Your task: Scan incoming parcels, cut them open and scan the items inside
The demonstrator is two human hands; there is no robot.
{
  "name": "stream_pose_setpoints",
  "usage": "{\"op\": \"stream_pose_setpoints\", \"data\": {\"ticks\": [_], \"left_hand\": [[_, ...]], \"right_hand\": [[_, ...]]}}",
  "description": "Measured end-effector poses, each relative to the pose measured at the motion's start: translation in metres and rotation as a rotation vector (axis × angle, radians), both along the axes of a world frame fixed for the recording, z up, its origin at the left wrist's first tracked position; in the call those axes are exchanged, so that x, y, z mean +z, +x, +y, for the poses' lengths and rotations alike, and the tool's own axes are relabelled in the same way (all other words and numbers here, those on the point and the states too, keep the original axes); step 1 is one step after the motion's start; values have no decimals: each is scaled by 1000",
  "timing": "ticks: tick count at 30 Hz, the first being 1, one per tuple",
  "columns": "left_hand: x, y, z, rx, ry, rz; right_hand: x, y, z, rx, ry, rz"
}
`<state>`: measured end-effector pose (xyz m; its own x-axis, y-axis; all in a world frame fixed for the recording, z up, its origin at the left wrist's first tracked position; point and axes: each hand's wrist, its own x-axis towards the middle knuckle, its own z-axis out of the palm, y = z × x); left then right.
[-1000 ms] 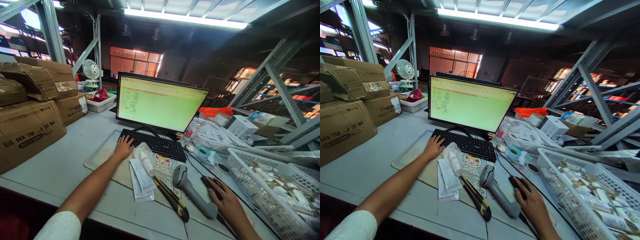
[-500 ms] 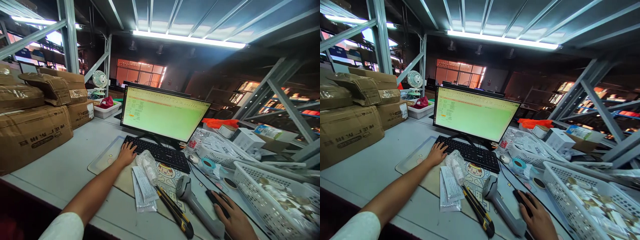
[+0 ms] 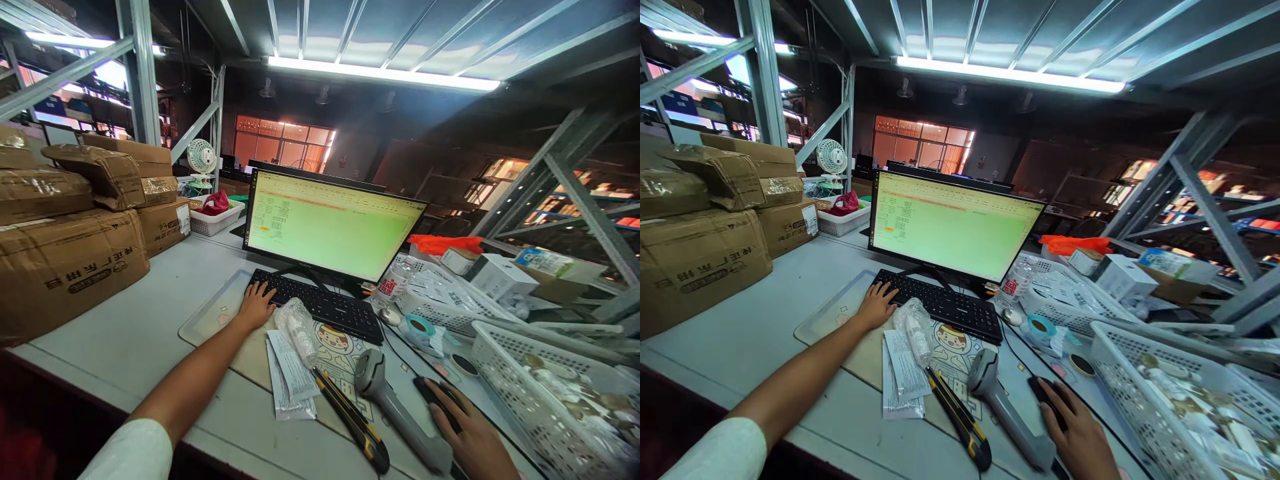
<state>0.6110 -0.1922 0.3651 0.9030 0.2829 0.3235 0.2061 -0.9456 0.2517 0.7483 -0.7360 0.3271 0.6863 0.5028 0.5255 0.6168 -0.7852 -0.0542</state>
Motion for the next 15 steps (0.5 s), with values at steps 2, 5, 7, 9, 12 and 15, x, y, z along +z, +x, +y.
{"op": "stream_pose_setpoints", "data": {"ticks": [2, 5, 7, 9, 12, 15], "left_hand": [[0, 0, 0, -2, -3, 3], [1, -1, -1, -1, -10, 4], [2, -1, -1, -1, -13, 2], [3, -1, -2, 1, -11, 2], [4, -2, -3, 4, -2, 9], [6, -3, -4, 4, 3, 20]], "right_hand": [[0, 0, 0, -1, 5, -1], [-1, 0, 0, -2, 6, -2], [-2, 0, 0, -8, 4, 5], [-2, 0, 0, -6, 5, 10], [0, -1, 2, 10, 11, 2], [1, -2, 3, 6, 10, -15]]}}
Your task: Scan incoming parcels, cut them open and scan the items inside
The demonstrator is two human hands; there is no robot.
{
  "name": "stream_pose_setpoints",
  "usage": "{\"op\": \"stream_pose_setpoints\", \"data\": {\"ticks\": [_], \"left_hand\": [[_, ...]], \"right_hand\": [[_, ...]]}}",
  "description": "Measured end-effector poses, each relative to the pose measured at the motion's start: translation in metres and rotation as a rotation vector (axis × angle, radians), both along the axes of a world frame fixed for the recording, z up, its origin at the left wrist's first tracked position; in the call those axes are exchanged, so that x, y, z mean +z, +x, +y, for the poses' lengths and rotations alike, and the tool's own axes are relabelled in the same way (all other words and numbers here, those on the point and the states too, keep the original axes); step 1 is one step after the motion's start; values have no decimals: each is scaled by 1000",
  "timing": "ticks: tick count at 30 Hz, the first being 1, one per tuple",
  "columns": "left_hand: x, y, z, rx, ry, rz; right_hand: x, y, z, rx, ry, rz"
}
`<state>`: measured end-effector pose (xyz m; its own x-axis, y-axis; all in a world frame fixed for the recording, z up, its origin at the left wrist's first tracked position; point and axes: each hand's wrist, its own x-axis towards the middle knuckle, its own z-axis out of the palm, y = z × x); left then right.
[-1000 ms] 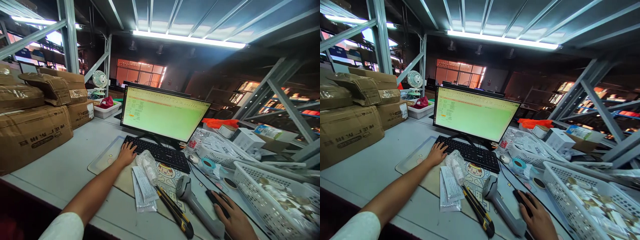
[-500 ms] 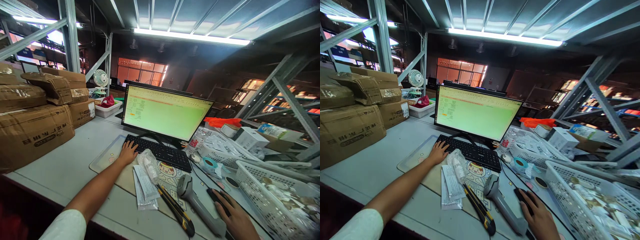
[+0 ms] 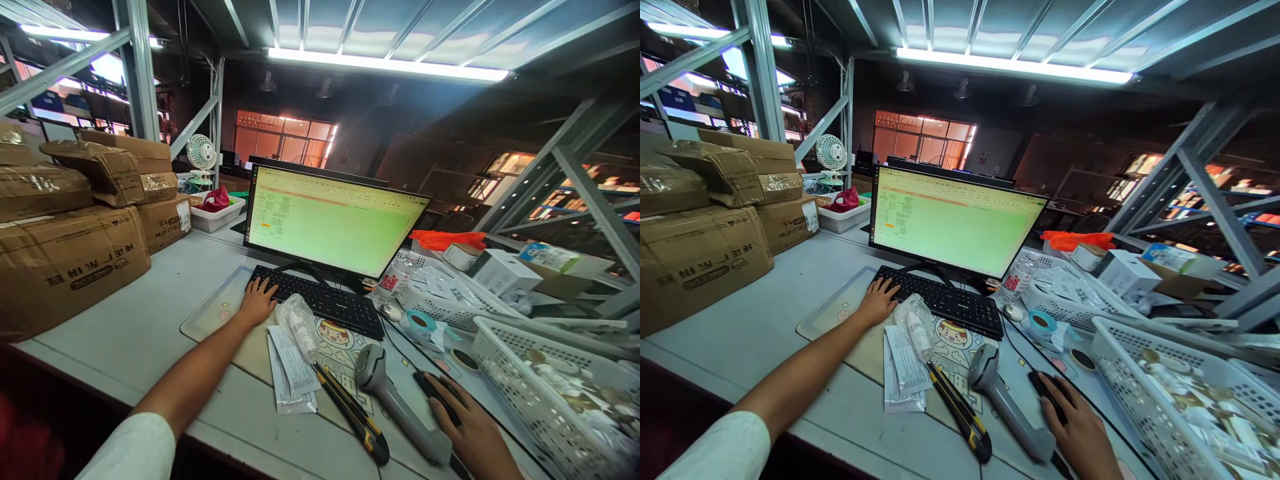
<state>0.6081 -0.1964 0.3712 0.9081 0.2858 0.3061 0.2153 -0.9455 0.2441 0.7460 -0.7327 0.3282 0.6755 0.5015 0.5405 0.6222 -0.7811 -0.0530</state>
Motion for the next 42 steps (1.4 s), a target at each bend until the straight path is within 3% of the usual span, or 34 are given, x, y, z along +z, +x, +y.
{"op": "stream_pose_setpoints", "data": {"ticks": [18, 42], "left_hand": [[-3, 0, 2, -9, 20, -17], [-3, -1, 1, -5, 43, -28]], "right_hand": [[14, -29, 14, -50, 90, 46], [12, -26, 11, -17, 52, 2]]}}
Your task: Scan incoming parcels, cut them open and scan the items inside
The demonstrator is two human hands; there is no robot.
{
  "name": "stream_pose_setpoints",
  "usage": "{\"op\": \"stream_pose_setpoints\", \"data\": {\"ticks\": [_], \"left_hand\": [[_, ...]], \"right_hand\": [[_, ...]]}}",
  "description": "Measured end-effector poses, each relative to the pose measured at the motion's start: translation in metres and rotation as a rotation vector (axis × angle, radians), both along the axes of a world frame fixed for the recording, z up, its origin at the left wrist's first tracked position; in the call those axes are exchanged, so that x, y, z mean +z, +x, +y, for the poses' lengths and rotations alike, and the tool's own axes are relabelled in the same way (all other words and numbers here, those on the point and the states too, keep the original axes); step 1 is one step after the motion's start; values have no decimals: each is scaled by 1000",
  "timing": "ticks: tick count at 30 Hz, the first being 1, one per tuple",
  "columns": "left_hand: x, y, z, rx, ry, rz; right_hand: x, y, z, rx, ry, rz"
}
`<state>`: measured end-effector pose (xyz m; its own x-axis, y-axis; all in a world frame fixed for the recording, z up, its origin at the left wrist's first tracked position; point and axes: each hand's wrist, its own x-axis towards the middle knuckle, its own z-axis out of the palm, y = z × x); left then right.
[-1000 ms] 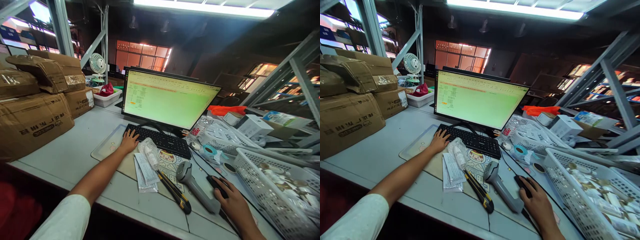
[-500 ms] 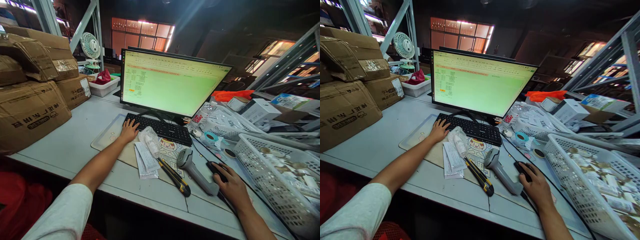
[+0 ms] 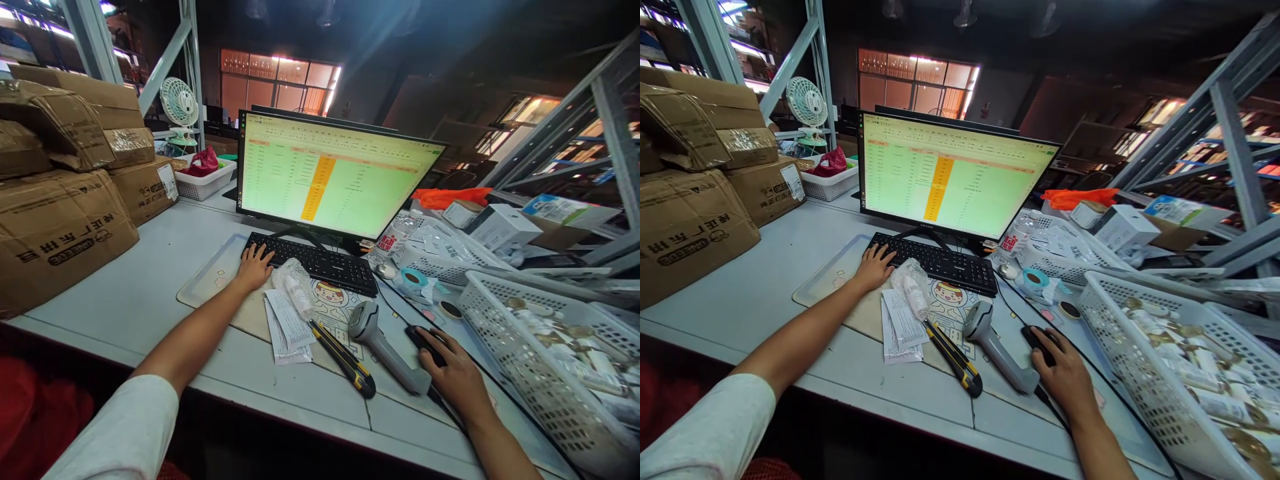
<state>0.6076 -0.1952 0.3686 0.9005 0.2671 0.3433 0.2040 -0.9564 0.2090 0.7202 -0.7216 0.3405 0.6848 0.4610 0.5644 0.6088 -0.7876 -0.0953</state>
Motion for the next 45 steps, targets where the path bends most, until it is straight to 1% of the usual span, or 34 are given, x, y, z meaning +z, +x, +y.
{"op": "stream_pose_setpoints", "data": {"ticks": [6, 11, 20, 25, 27, 29, 32, 34, 35, 37, 39, 41, 43, 45], "left_hand": [[2, 1, 1, -31, 7, 51], [3, 2, 0, -23, 12, 56], [-4, 3, 1, -21, 33, 2], [-5, 3, 1, -26, 30, 1], [-3, 2, 0, -28, 32, 7], [-2, 0, 0, -25, 31, 6], [0, -2, 1, -24, 18, -13], [2, -3, 1, -35, 9, -33], [4, -4, 2, -41, 4, -49], [9, -8, 2, -51, -16, -108], [20, -13, 0, -56, -47, -196], [35, -20, -3, -63, -85, -250], [52, -29, -12, -104, -135, -207], [67, -43, -29, -197, -164, -47]], "right_hand": [[0, 0, 2, -52, -25, 10], [-1, 2, 2, -68, -37, 1], [-6, 7, -2, -72, -54, -5], [-8, 7, -1, -51, -36, 5], [-4, 4, 1, -49, -21, 19], [8, -2, 5, -59, 18, 7], [33, -20, 20, -77, 135, -60], [50, -40, 38, -59, 197, -9], [55, -52, 48, -52, 204, 67], [60, -79, 71, -64, 150, 254], [58, -102, 90, -101, 29, 376], [52, -117, 105, -137, -93, 407], [50, -121, 116, -173, -156, 410], [53, -119, 124, -196, -182, 434]]}}
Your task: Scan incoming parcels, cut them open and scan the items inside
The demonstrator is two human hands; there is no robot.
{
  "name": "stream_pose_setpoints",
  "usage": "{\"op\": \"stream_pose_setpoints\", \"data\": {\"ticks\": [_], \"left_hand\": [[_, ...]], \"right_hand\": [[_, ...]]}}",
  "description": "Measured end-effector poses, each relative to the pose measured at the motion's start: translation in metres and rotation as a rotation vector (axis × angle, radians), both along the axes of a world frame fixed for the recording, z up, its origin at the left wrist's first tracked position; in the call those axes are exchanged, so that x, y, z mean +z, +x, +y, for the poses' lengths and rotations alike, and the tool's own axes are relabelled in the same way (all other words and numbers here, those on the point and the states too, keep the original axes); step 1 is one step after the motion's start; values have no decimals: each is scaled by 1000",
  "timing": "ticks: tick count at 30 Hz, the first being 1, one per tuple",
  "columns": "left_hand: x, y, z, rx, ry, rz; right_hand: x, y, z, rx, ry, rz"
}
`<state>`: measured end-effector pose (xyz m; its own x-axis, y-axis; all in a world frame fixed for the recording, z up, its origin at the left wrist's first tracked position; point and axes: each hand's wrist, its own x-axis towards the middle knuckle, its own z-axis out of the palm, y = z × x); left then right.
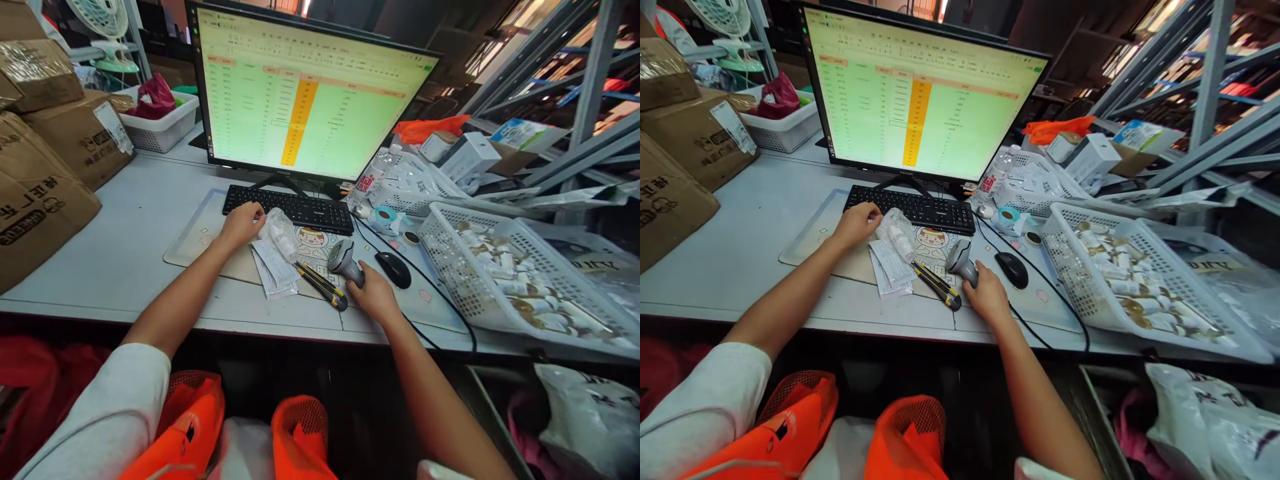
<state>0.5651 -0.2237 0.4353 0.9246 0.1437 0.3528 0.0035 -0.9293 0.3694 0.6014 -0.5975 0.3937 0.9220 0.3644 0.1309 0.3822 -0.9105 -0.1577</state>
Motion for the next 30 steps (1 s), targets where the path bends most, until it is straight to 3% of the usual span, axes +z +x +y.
{"op": "stream_pose_setpoints", "data": {"ticks": [3, 7, 11, 15, 20, 30], "left_hand": [[5, -34, -33, -259, 106, 250], [-15, -98, -60, -446, 175, 396], [-31, -151, -53, -541, 125, 308], [-36, -173, -46, -567, 116, 229], [-38, -175, -58, -470, 170, 233], [-36, -167, -70, -424, 287, 229]], "right_hand": [[19, 7, 9, -30, -35, 76], [70, 6, 15, -68, -38, 122], [129, -12, 23, 193, 77, 242], [166, -39, 50, 455, 7, 387], [170, -55, 88, 600, -134, 453], [157, -52, 121, 605, -340, 434]]}}
